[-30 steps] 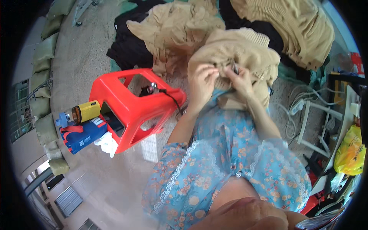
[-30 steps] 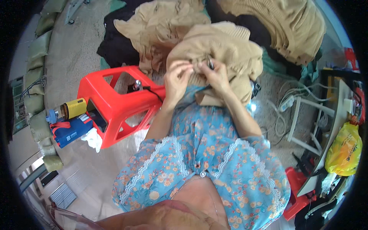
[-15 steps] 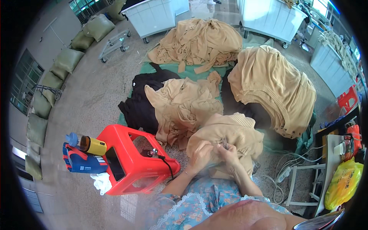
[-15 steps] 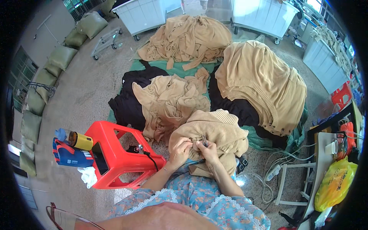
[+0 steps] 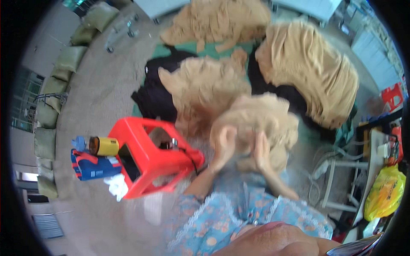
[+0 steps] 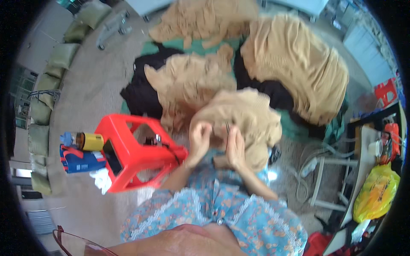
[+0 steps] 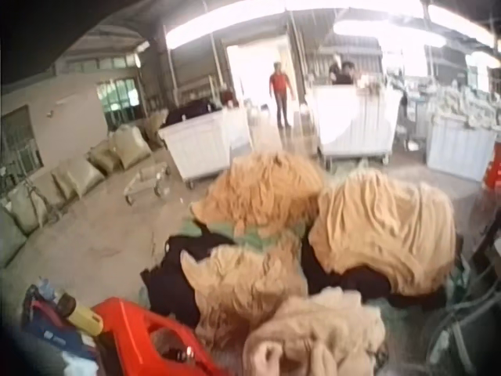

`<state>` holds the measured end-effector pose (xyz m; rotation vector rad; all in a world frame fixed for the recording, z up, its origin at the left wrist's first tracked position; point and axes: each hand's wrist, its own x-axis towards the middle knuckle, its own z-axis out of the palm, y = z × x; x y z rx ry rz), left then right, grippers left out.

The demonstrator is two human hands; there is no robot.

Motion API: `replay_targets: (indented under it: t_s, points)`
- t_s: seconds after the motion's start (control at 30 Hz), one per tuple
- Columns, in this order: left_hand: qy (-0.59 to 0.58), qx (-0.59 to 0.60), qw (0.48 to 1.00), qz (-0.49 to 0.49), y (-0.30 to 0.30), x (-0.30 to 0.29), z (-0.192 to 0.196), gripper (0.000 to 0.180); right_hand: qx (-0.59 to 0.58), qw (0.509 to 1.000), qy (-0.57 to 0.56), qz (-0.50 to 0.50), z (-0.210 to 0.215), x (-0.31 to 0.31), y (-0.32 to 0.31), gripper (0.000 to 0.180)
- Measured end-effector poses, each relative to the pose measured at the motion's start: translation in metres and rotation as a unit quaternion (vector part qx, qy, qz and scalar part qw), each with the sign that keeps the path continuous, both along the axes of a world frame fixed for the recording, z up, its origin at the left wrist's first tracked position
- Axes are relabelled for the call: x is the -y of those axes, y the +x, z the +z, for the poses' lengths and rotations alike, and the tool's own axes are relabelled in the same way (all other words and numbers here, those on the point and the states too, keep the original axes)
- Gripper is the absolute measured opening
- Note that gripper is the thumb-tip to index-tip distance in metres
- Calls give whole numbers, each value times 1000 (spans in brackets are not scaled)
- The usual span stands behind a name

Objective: Inspecting beige knitted sweaters and using thread snips to trim loose threads.

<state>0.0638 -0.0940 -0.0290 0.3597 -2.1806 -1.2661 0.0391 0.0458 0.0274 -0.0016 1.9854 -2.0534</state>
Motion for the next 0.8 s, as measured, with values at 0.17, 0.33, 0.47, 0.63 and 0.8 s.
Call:
replay_targets:
  t_s: [0.17,0.33,0.47,0.63,0.8]
  points:
    - [138,43,987,-68,-4,-4,12,10,44,996,14,70,8,-6,13,52]
    - [293,47,949,-108,0,-6,12,9,45,991,63,109,-8,-1,5,55]
    - [258,47,961,-87,9,-9,10,9,106,986,53,120,-14,1,8,50]
    - [298,44,949,-89,16,-17,23,8,160,981,21,108,-13,4,14,49]
    - [272,31,957,-93,15,-16,22,10,182,979,5,96,-10,8,12,47]
